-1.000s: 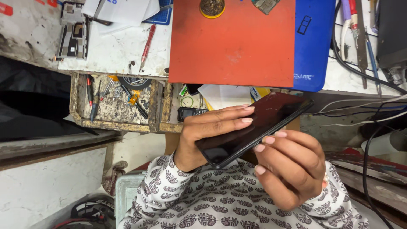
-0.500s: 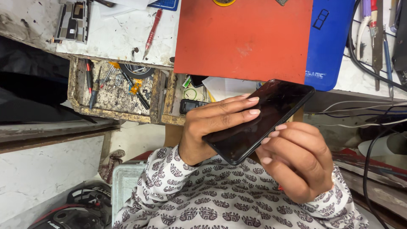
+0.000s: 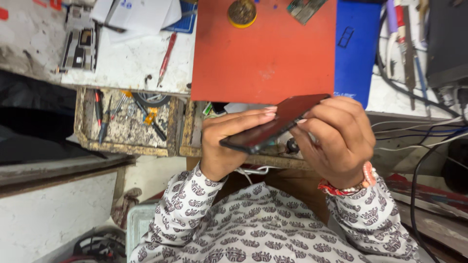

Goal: The person removes the back cover of a mobile phone by hand and uses a metal opening tool and tweezers to pry it further along the edges.

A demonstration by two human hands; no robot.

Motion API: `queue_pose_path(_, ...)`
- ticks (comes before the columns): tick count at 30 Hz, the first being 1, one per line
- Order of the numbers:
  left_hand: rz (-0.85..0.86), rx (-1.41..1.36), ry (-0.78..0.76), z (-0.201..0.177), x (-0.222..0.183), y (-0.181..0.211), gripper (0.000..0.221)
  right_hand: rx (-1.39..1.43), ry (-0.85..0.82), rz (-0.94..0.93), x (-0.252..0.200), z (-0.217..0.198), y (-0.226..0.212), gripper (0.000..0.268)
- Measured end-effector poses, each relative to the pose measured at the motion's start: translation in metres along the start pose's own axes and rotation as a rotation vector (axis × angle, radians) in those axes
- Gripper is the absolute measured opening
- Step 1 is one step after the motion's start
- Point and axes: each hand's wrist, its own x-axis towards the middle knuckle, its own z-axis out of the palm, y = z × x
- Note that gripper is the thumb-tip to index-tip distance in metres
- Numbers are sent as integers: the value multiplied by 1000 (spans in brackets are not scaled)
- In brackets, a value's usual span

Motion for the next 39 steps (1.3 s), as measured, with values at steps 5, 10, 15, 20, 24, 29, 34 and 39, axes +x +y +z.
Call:
queue_pose_path(5,-114,27,63,0,16,6,25,-14,-34,79,18,-1,4,43)
queue_pose_path(10,-188,7,71,-2,19,5,23,21,-92,106,31,-4,15,42)
queue_pose_path(15,-201,31,99,-2,13,-3,25,-18,-129,119,32,-6,24,45)
queue_pose_path(20,-275,92,114,-6,10,-13,25,-51,-168,126,28,-7,39,48)
queue_pose_path(24,-289,70,107,-8,12,-14,22,-19,-121,148,21,-1,44,48)
queue_pose_path(29,-275,36,75,-9,15,-13,22,24,-74,180,12,4,44,46)
queue_pose_path(34,-316,-52,72,-11,16,-18,21,8,-40,224,12,7,44,49)
queue_pose_path(39,-358,-226,96,-12,16,-32,25,149,-20,393,12,14,35,44)
